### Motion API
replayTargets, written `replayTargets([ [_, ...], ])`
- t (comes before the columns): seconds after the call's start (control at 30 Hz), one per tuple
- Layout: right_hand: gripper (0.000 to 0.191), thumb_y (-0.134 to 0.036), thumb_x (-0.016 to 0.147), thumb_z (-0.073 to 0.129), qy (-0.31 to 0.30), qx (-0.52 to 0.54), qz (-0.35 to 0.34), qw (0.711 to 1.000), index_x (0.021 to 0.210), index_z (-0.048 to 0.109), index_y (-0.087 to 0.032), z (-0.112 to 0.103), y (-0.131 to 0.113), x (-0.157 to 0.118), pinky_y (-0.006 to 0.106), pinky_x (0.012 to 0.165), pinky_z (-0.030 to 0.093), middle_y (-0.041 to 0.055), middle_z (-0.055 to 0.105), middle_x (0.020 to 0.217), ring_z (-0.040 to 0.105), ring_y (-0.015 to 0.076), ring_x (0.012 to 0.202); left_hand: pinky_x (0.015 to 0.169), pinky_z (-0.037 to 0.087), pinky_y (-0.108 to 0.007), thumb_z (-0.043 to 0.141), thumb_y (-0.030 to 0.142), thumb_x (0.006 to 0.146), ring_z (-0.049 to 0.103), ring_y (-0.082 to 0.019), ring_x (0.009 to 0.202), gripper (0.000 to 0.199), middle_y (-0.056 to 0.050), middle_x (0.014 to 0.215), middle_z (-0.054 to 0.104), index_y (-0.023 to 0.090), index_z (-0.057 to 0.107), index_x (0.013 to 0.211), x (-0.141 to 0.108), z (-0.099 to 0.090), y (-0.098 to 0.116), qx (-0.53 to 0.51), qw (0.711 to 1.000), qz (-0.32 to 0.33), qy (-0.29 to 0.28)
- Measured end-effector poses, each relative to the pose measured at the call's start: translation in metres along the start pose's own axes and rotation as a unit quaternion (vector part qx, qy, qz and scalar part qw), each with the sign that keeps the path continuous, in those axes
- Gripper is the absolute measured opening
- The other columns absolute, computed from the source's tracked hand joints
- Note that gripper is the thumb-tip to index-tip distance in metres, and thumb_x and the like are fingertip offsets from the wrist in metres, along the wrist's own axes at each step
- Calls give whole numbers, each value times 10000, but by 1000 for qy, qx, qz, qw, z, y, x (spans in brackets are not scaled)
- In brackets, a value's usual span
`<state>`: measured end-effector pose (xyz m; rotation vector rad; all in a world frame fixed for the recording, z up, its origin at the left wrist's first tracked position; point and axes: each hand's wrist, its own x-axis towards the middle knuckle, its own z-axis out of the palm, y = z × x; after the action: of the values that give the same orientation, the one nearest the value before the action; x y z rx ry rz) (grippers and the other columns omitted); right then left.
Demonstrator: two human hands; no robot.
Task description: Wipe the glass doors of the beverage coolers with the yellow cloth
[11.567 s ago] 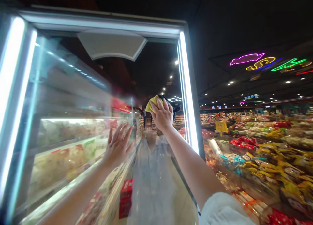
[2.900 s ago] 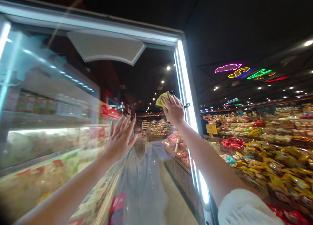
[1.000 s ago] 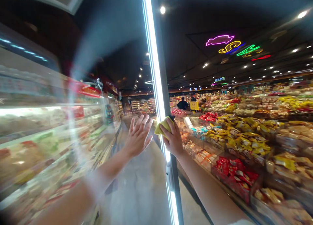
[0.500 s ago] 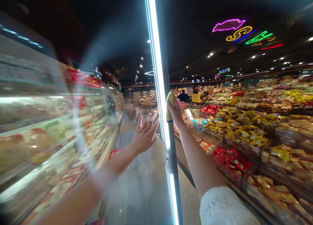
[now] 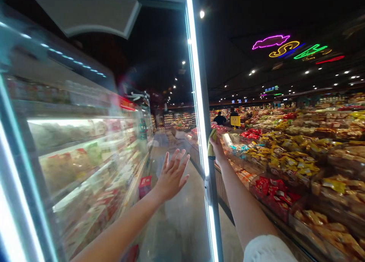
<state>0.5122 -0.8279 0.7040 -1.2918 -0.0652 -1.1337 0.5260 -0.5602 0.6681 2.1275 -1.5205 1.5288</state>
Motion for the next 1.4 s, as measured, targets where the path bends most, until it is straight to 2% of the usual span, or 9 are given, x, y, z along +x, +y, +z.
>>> replayTargets([
  [0.3,585,-571,705,738,5,-31,-26,999,1191,646,-259,-28,-86,-77,342,820,505,18,700,1049,631,218,929,1273,132,-601,551,459,952,179,-316,1573,702,-130,1659,324,192,339,1566,4,-79,77,-6,999,9,-31],
  [0.53,475,-476,773,737,-71,-117,-193,972,1186,708,-242,-30,-182,-101,490,979,513,66,710,1109,643,286,1049,1289,72,-573,574,444,944,115,-295,1587,778,-124,1680,276,202,243,1605,35,-168,106,47,999,8,-24],
  [0.67,441,-412,860,690,-97,-132,-292,942,1287,678,-304,-36,-209,-153,551,1092,468,82,668,1308,606,313,1231,1292,102,-552,544,380,967,94,-283,1590,808,-122,1699,214,213,121,1635,42,-216,126,86,996,-24,5],
  [0.8,499,-339,992,499,-171,-121,-369,905,1491,496,-356,-38,-230,-204,515,1162,443,52,559,1491,496,276,1412,1298,95,-532,485,387,1004,82,-272,1592,829,-132,1699,208,216,-18,1641,39,-260,151,122,991,-48,33],
  [0.97,563,-274,993,454,-217,-44,-452,864,1548,370,-314,2,-302,-201,489,1140,463,76,516,1539,526,268,1388,1274,183,-575,507,360,987,73,-309,1588,922,-162,1718,52,242,-154,1619,20,-323,178,169,980,-108,14],
  [1.03,468,-271,992,442,-227,-44,-500,834,1456,496,-297,31,-346,-190,502,1198,383,55,497,1558,439,270,1453,1263,213,-592,566,387,953,59,-334,1584,1023,-173,1717,-19,234,-210,1602,9,-349,188,187,973,-138,2],
  [1.17,394,-318,1005,451,-191,-74,-533,821,1366,608,-305,77,-420,-200,495,1225,305,11,488,1560,401,265,1457,1246,292,-563,648,440,894,87,-387,1573,1131,-221,1707,-29,168,-188,1606,-13,-400,208,248,944,-216,-2],
  [1.33,354,-394,980,551,-273,-71,-656,700,1313,658,-338,107,-464,-262,464,1160,331,-22,555,1510,403,290,1443,1195,384,-541,694,536,821,173,-427,1551,1139,-226,1702,77,195,-25,1636,-40,-454,225,319,896,-309,-4],
  [1.4,334,-390,992,531,-279,-58,-678,677,1288,669,-321,131,-488,-276,449,1125,348,-16,563,1508,411,288,1432,1182,383,-559,693,491,823,214,-430,1541,1078,-231,1695,106,207,48,1638,-54,-476,229,338,871,-357,-19],
])
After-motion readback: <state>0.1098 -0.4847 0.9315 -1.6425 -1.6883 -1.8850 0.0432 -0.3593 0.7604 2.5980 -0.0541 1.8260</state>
